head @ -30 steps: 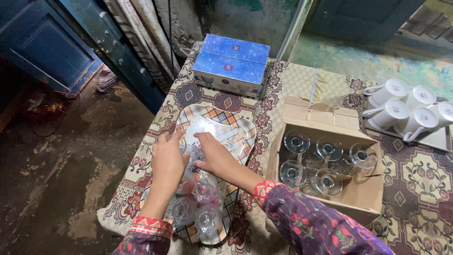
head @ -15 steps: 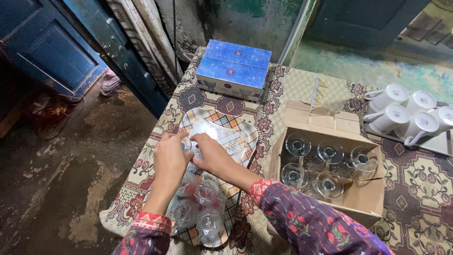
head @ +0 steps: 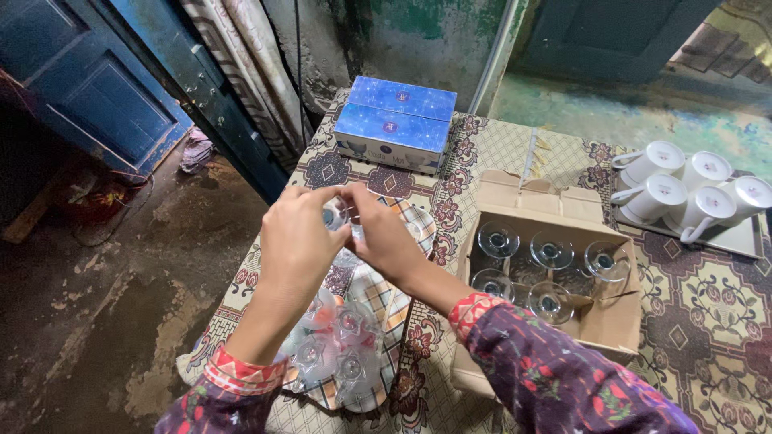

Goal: The person wipes glassware with a cloth and places the glasses into the slots of a cardboard box.

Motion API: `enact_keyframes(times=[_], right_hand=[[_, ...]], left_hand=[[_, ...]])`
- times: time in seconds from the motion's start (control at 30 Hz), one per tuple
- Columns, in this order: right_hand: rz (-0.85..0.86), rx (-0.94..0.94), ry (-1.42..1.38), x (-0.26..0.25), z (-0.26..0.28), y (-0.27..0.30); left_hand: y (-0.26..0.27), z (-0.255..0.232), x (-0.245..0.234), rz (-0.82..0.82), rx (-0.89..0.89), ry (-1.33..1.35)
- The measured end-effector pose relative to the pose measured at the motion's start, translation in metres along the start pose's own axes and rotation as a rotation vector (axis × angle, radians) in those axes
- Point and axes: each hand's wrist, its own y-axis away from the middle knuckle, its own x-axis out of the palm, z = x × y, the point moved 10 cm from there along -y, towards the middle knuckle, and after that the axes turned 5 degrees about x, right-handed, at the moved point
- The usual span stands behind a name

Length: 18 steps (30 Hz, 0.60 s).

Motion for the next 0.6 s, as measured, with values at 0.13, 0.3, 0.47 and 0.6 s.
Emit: enact_keyframes(times=[0.13,0.3,0.47,0.6], right_hand=[[-0.056,-0.007,0.010,-0.036,0.016,0.001],[-0.158,0.010,0.010,-0.093,0.035,0.014],[-0.207,0.061,0.026,-0.148,0.059,0.032],[-0.206,0.211,0.081,-0.189,0.061,0.052]], left_hand=[[-0.009,-0.047,-0.025,-0.012,0.133,0.022],[-0.019,-0.109,-0.046,-0.016,0.288,0.054],[-0.030,-0.161,-0.049,0.016,0.417,0.065],[-0.033,-0.204,-0.045,-0.032,0.557,0.144]])
